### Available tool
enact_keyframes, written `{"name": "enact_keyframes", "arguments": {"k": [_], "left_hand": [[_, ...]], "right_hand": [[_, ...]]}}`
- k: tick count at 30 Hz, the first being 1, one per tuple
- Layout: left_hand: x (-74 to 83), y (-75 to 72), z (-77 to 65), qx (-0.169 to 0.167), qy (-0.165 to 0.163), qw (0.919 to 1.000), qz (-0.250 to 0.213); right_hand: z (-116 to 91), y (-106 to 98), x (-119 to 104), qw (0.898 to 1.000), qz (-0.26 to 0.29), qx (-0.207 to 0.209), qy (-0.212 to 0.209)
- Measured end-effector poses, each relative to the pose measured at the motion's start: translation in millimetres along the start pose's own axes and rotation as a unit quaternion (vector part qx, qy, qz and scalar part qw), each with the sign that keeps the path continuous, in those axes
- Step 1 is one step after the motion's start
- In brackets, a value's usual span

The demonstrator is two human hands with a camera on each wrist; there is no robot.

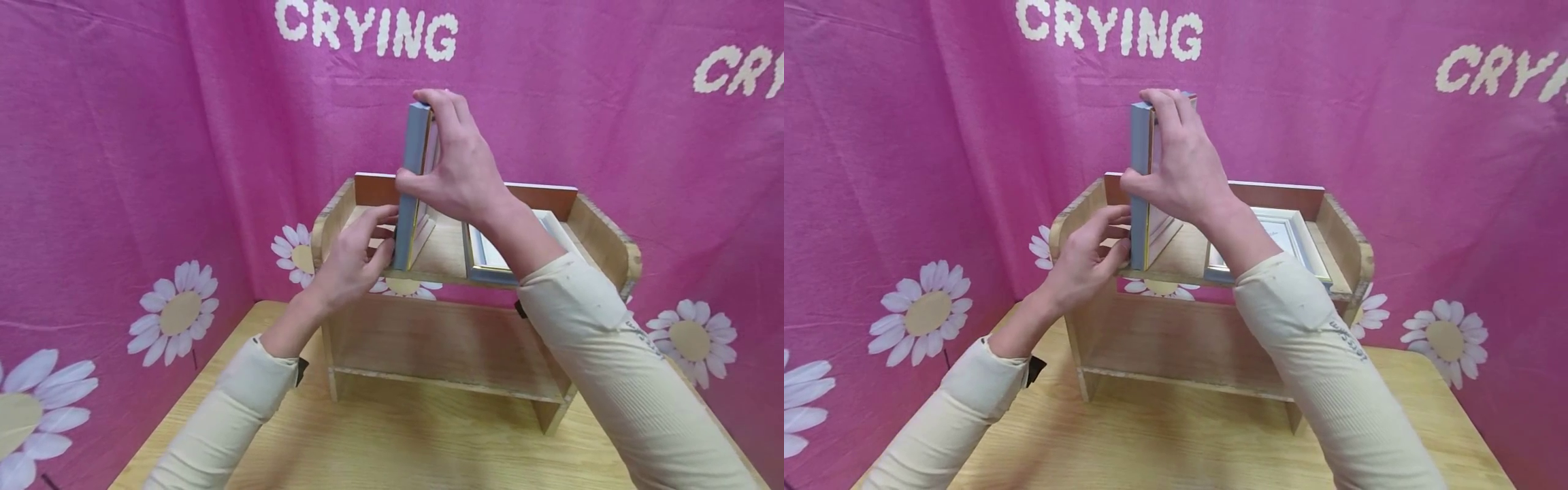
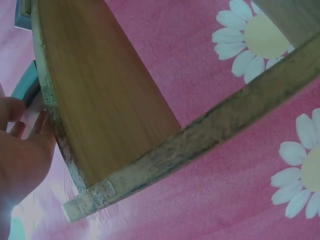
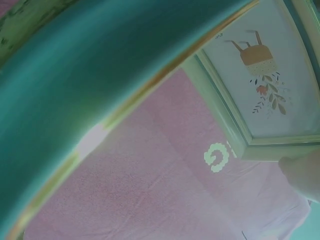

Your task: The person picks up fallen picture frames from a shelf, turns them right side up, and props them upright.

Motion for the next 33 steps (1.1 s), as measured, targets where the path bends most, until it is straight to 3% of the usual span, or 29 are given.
{"name": "enact_keyframes", "arguments": {"k": [9, 15, 22, 28, 33], "left_hand": [[-0.3, 1.8, 3.6, -0.027, -0.026, 0.9992, 0.014], [1.0, 0.6, 6.2, -0.037, 0.001, 0.9975, 0.06], [0.8, -10.3, 5.7, -0.024, 0.027, 0.9905, 0.133], [-2.8, -17.0, 3.7, -0.009, 0.056, 0.9856, 0.159], [-3.3, -22.5, -0.3, -0.005, 0.058, 0.9794, 0.194]], "right_hand": [[0, 0, 3, 0.999, 0.024, -0.011, 0.02], [1, -3, 3, 0.999, 0.014, -0.026, 0.027], [9, -8, -3, 0.996, -0.017, -0.08, 0.038], [13, -7, -6, 0.993, -0.018, -0.108, 0.034], [15, -4, -6, 0.992, -0.02, -0.12, 0.029]]}}
Point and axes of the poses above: each hand's wrist, its own z-axis towards the middle knuckle, its own y-axis out of the palm, x = y × z, the point moved 2 cm from there along z, towards the middle knuckle, and after that the axes turned 8 degrees about -x, right-handed, at the moved point
